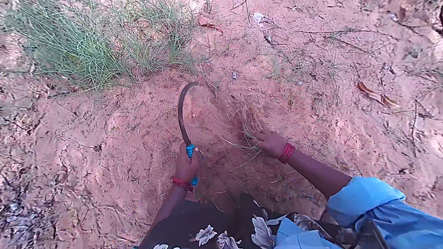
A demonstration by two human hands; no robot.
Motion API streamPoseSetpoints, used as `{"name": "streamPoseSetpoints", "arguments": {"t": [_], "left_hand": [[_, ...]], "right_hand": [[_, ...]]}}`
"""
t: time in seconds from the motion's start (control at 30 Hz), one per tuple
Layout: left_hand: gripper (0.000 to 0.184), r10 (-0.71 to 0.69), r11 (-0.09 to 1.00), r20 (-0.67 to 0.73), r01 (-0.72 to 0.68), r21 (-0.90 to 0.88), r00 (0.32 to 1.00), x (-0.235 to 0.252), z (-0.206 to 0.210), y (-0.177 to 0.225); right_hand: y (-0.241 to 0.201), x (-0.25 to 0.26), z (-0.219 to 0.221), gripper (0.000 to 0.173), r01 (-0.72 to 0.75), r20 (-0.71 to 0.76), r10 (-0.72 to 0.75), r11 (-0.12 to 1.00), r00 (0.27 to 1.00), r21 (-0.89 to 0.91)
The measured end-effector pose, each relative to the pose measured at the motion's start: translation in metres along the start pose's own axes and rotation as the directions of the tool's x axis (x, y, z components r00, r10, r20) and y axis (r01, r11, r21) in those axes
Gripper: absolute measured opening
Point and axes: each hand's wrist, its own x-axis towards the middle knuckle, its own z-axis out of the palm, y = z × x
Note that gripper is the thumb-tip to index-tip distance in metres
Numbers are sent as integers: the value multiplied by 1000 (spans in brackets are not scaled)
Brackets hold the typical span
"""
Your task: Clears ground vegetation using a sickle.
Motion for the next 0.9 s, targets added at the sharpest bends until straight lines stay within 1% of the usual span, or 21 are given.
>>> {"name": "streamPoseSetpoints", "arguments": {"t": [0.07,0.13,0.17,0.2,0.23,0.27,0.3,0.33,0.4,0.43,0.47,0.5,0.53,0.57,0.63,0.67,0.73,0.83,0.9], "left_hand": [[51,-25,999,-13,24,-41,1000,7,-2,1],[52,-28,998,-30,26,-65,999,5,-4,-3],[51,-22,997,-45,19,-69,999,3,-5,-6],[50,-13,998,-57,9,-69,998,0,-5,-10],[49,-5,998,-68,0,-70,998,-3,-5,-16],[47,-9,997,-69,3,-74,998,-8,-5,-22],[47,-9,997,-70,4,-72,997,-12,-6,-27],[47,-12,997,-70,7,-72,997,-15,-7,-31],[50,-29,997,-67,24,-75,997,-20,-10,-37],[50,-36,996,-66,31,-79,997,-22,-11,-40],[50,-45,995,-67,39,-88,997,-24,-11,-42],[50,-55,994,-72,48,-94,996,-24,-11,-44],[49,-66,993,-72,58,-104,995,-25,-11,-45],[49,-76,991,-67,68,-113,995,-26,-10,-46],[48,-82,991,-53,76,-114,995,-27,-9,-48],[48,-82,991,-48,76,-114,995,-27,-9,-49],[49,-82,990,-30,78,-119,996,-28,-7,-50],[50,-87,985,-16,84,-153,996,-30,-2,-51],[51,-81,978,-8,78,-193,997,-32,2,-51]], "right_hand": [[5,9,-15,30,141,-72,-146,988,987,-60],[13,33,-25,21,287,-139,-310,944,941,-159],[19,51,-31,21,321,-158,-355,924,921,-205],[25,73,-38,25,310,-151,-349,922,925,-230],[28,97,-47,34,245,-104,-274,942,956,-228],[31,124,-56,47,150,-26,-159,963,987,-224],[36,153,-62,53,44,54,-32,972,998,-233],[42,183,-66,52,-47,104,73,972,992,-231],[52,232,-66,48,-186,174,223,960,959,-209],[55,250,-62,49,-249,232,293,947,927,-201],[56,264,-56,53,-304,302,348,935,888,-183],[58,273,-49,60,-333,369,368,930,853,-156],[62,276,-39,64,-331,411,361,933,837,-145],[68,275,-30,65,-304,423,333,943,843,-137],[82,266,-24,66,-301,392,311,950,866,-87],[88,260,-26,62,-322,373,326,944,869,-76],[93,240,-29,44,-399,323,381,917,866,-11],[84,205,-25,34,-529,275,499,848,822,40],[68,181,-23,32,-584,271,551,810,789,51]]}}
